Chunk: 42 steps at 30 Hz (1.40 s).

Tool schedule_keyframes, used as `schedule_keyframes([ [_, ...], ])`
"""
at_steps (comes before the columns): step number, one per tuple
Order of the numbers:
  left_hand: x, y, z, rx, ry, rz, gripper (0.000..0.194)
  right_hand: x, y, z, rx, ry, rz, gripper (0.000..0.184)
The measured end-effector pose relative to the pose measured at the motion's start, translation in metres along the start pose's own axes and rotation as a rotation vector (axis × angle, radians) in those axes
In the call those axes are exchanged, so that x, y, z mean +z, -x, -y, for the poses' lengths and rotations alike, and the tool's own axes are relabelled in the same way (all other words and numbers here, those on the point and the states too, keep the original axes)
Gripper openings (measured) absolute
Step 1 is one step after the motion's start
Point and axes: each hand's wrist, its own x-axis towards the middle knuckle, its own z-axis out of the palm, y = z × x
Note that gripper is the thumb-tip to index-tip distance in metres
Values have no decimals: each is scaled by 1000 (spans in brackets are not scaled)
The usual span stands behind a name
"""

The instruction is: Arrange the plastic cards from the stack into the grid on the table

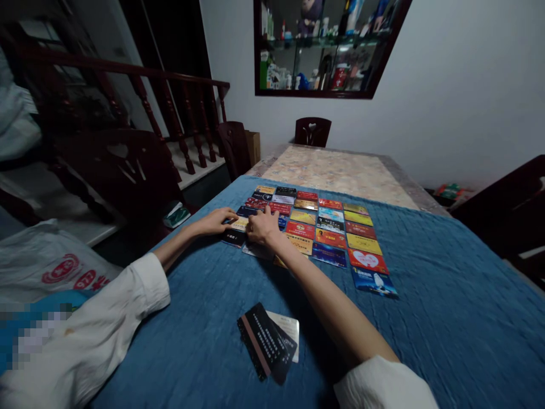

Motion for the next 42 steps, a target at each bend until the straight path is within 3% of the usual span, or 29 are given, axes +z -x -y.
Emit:
schedule_keyframes([
  [8, 1, -1, 0, 0, -14, 3, 33, 0, 0, -3, -32, 7, -6, 40],
  [13, 0, 5, -6, -9, -45, -55, 32, -3, 5, -5, -39, 14, -38, 39],
  [20, -6, 27, -42, 157, -59, -170, 26, -6, 24, -17, -38, 25, -98, 36],
  [24, -6, 38, -72, 262, -33, -169, 21, -5, 41, -27, -45, 52, -133, 34],
  [33, 2, 69, -136, 488, 100, -47, 25, 3, 88, -49, -60, 91, -208, 28],
  [42, 9, 99, -177, 651, 103, 249, 71, 20, 139, -69, -164, 34, -336, 22],
])
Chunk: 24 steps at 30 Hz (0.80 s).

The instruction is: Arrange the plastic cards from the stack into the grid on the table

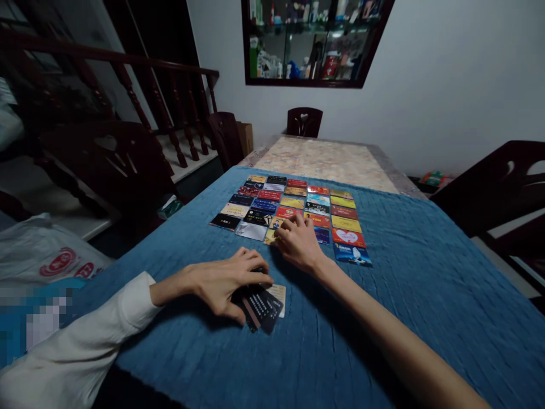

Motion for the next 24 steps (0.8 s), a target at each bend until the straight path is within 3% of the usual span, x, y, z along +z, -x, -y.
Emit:
schedule_keyframes([
  [9, 7, -2, -4, -65, -78, -1, 47, -6, 33, 9, -42, -109, -59, 19],
  [14, 9, -4, -4, -97, -139, -29, 32, -14, 36, 18, -54, -173, 13, 20],
  [24, 22, -5, 11, -226, -192, -180, 28, -27, 38, 27, -127, -274, 152, 34],
])
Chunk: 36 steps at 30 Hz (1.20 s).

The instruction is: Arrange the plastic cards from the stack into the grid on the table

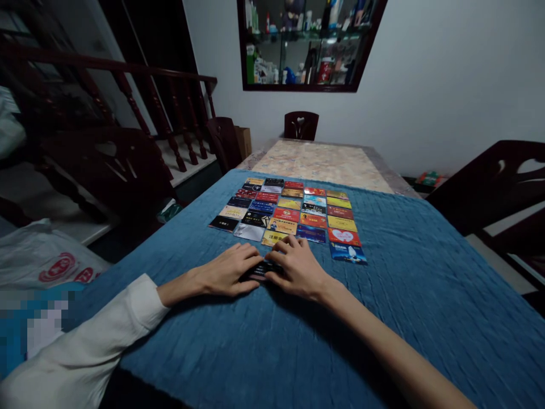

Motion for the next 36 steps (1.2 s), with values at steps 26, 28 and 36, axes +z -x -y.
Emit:
schedule_keyframes([
  [26, -5, 6, 19, -12, 102, -11, 27, 5, 0, 0, -46, 101, 47, 27],
  [28, -5, 6, 21, 7, 137, -18, 26, 4, 0, -1, -47, 92, 49, 28],
  [36, -8, 9, 27, 89, 194, -34, 18, 4, 2, -7, -81, 23, 34, 28],
])
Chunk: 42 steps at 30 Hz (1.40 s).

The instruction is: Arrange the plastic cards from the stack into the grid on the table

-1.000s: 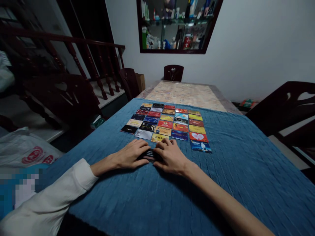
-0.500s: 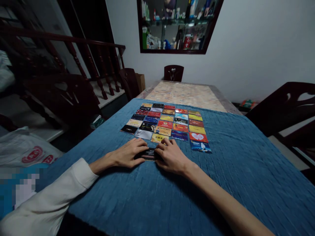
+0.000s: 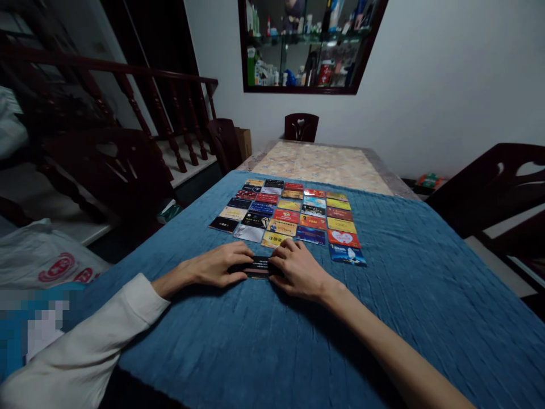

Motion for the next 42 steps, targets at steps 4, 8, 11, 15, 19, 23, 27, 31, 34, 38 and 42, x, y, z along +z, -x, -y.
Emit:
schedule_keyframes([
  [4, 1, 2, 3, 32, 32, -35, 17, -2, 0, 1, -22, -9, -19, 29],
  [8, 2, 2, 8, 17, 72, -100, 21, 0, -2, 0, 9, -15, -47, 26],
  [11, 3, 1, 12, -6, 93, -175, 25, 7, -4, -4, 62, 5, -105, 29],
  [15, 10, -1, 20, -64, 76, -237, 28, 20, -5, -10, 117, 17, -190, 29],
  [19, 19, -2, 29, -103, 71, -273, 30, 27, -6, -12, 164, 13, -239, 29],
  [23, 23, -2, 32, -111, 94, -289, 39, 30, -7, -11, 208, 11, -273, 33],
  [27, 25, -3, 32, -107, 89, -301, 43, 29, -8, -8, 222, 44, -310, 37],
  [31, 28, -4, 31, -109, 104, -304, 46, 28, -9, -6, 202, 93, -329, 38],
  [34, 30, -4, 29, -97, 104, -316, 50, 31, -9, -7, 170, 124, -356, 38],
  [38, 33, -5, 29, -111, 110, -366, 42, 37, -9, -10, 109, 184, -422, 39],
  [42, 36, -6, 31, -105, 123, -425, 34, 40, -10, -12, 87, 235, -451, 37],
])
